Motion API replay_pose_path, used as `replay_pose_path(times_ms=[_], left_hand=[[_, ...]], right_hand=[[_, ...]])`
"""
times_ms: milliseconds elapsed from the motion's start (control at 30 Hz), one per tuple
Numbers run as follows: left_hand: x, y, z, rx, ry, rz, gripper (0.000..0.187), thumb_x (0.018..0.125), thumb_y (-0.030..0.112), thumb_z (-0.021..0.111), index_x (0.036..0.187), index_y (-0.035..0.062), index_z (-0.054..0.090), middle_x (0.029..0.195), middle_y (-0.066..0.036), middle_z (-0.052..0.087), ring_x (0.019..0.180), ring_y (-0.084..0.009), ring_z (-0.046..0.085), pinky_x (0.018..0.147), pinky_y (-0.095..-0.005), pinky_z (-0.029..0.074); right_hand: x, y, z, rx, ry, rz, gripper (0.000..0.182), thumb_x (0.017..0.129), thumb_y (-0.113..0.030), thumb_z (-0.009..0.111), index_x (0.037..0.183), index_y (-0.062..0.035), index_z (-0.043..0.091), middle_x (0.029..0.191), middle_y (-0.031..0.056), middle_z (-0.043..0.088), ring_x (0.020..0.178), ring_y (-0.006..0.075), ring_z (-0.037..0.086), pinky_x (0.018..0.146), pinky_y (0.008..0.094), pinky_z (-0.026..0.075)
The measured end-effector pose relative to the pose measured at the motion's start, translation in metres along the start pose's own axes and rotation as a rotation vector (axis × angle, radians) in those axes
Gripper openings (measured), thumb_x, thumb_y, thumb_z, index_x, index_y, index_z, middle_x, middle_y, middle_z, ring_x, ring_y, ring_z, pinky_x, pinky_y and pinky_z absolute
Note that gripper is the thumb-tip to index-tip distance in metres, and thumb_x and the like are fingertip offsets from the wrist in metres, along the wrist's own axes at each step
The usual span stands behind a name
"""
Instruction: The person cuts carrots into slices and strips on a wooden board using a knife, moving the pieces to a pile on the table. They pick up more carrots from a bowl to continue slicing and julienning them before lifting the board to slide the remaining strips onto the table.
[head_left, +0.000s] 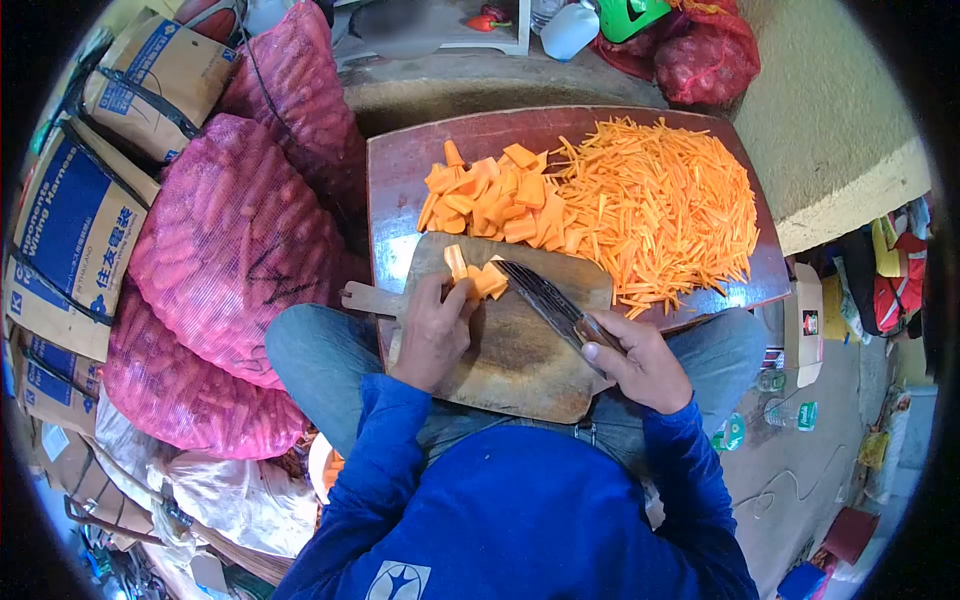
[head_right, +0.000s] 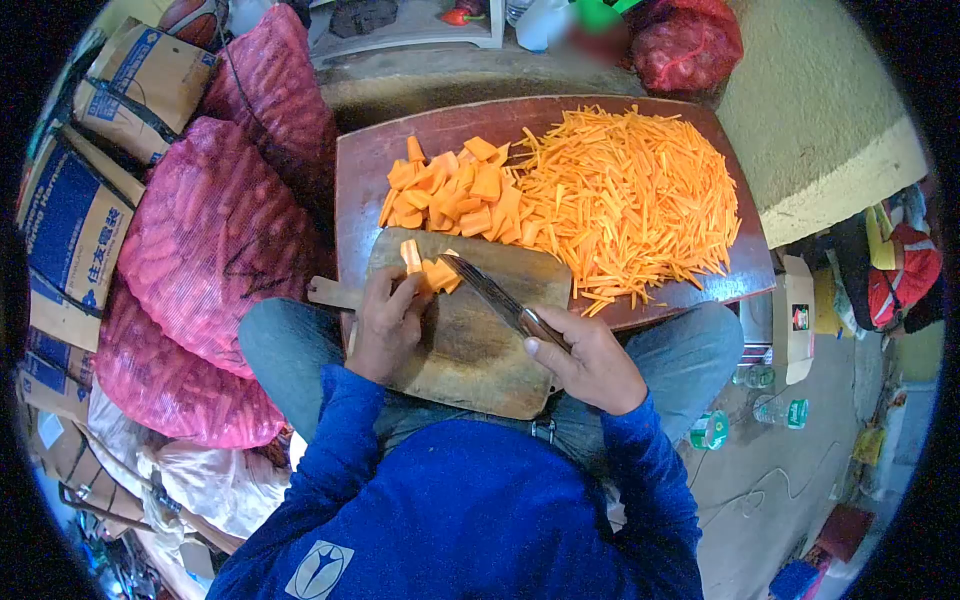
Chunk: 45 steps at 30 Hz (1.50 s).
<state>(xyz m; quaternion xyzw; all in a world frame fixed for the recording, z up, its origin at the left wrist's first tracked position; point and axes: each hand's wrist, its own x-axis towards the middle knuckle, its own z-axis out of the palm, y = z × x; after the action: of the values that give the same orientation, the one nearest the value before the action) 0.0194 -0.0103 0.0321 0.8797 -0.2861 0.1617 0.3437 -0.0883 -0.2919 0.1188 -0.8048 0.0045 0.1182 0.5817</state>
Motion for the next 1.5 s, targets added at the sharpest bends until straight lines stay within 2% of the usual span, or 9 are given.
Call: replay_pose_path(times_ms=[300, 367, 433, 500, 700, 867, 1067, 1267, 1500], left_hand=[[0.046, -0.026, -0.001, 0.071, -0.055, 0.157, 0.035, 0.083, -0.002, 0.074, 0.117, 0.0033, 0.069, 0.106, -0.016, 0.060, 0.105, -0.0349, 0.060, 0.086, -0.0467, 0.051], [0.054, -0.031, 0.002, 0.005, -0.117, 0.135, 0.035, 0.084, -0.002, 0.073, 0.119, 0.0027, 0.069, 0.106, -0.016, 0.062, 0.104, -0.0367, 0.061, 0.087, -0.0458, 0.053], [0.061, -0.036, 0.005, -0.064, -0.060, 0.095, 0.035, 0.087, -0.003, 0.073, 0.121, 0.0024, 0.070, 0.109, -0.017, 0.064, 0.102, -0.0366, 0.064, 0.086, -0.0432, 0.054], [0.067, -0.043, 0.005, -0.141, -0.001, 0.052, 0.035, 0.089, -0.005, 0.072, 0.124, 0.0021, 0.070, 0.111, -0.017, 0.065, 0.101, -0.0365, 0.066, 0.084, -0.0406, 0.056], [0.075, -0.067, -0.010, -0.305, 0.126, -0.209, 0.024, 0.090, -0.004, 0.072, 0.114, -0.0031, 0.072, 0.110, -0.018, 0.069, 0.095, -0.0345, 0.070, 0.079, -0.0386, 0.057], [0.075, -0.082, -0.010, -0.184, 0.273, -0.048, 0.027, 0.087, -0.004, 0.076, 0.114, -0.0011, 0.074, 0.107, -0.017, 0.070, 0.092, -0.0321, 0.070, 0.077, -0.0390, 0.057], [0.069, -0.080, 0.006, -0.057, 0.198, 0.098, 0.027, 0.085, 0.001, 0.080, 0.110, -0.0001, 0.073, 0.105, -0.018, 0.068, 0.095, -0.0372, 0.068, 0.084, -0.0434, 0.057], [0.069, -0.045, 0.009, -0.216, 0.038, 0.073, 0.053, 0.079, 0.031, 0.090, 0.121, 0.0025, 0.073, 0.117, -0.016, 0.066, 0.111, -0.0339, 0.062, 0.097, -0.0448, 0.047], [0.067, -0.038, 0.012, -0.044, -0.045, 0.119, 0.060, 0.078, 0.034, 0.091, 0.127, 0.0056, 0.071, 0.122, -0.015, 0.064, 0.115, -0.0330, 0.060, 0.101, -0.0461, 0.042]], right_hand=[[0.000, -0.001, -0.003, -0.215, -0.041, -0.149, 0.034, 0.095, -0.012, 0.071, 0.126, 0.0003, 0.067, 0.092, 0.0231, 0.070, 0.080, 0.0352, 0.070, 0.077, 0.0402, 0.056], [-0.001, 0.004, -0.005, -0.207, -0.143, -0.227, 0.033, 0.097, -0.010, 0.073, 0.125, 0.0051, 0.068, 0.079, 0.0126, 0.067, 0.070, 0.0136, 0.069, 0.066, 0.0325, 0.056], [0.001, -0.002, -0.004, -0.244, -0.154, -0.232, 0.036, 0.094, -0.012, 0.075, 0.125, 0.0048, 0.068, 0.078, 0.0169, 0.069, 0.071, 0.0239, 0.074, 0.068, 0.0362, 0.057], [0.008, -0.005, -0.003, -0.395, -0.157, -0.233, 0.039, 0.092, -0.020, 0.074, 0.126, -0.0016, 0.069, 0.098, 0.0274, 0.072, 0.090, 0.0449, 0.072, 0.079, 0.0463, 0.058], [0.060, -0.016, -0.009, -0.553, -0.168, -0.269, 0.038, 0.090, -0.019, 0.076, 0.125, -0.0044, 0.072, 0.092, 0.0245, 0.073, 0.082, 0.0402, 0.074, 0.073, 0.0436, 0.058], [0.098, -0.021, -0.013, -0.794, -0.051, -0.339, 0.039, 0.089, -0.021, 0.075, 0.125, -0.0075, 0.071, 0.097, 0.0234, 0.074, 0.085, 0.0425, 0.072, 0.074, 0.0480, 0.058], [0.090, -0.008, -0.003, -0.783, 0.078, -0.493, 0.040, 0.086, -0.016, 0.078, 0.123, -0.0059, 0.070, 0.091, 0.0178, 0.074, 0.081, 0.0382, 0.072, 0.070, 0.0486, 0.057], [0.075, 0.003, 0.009, -0.896, 0.037, -0.485, 0.047, 0.081, -0.010, 0.080, 0.126, -0.0080, 0.070, 0.093, 0.0128, 0.068, 0.083, 0.0354, 0.068, 0.071, 0.0461, 0.056], [0.072, 0.013, 0.009, -0.853, -0.011, -0.518, 0.047, 0.080, -0.011, 0.080, 0.125, -0.0066, 0.067, 0.090, 0.0129, 0.067, 0.083, 0.0358, 0.068, 0.072, 0.0470, 0.054]])
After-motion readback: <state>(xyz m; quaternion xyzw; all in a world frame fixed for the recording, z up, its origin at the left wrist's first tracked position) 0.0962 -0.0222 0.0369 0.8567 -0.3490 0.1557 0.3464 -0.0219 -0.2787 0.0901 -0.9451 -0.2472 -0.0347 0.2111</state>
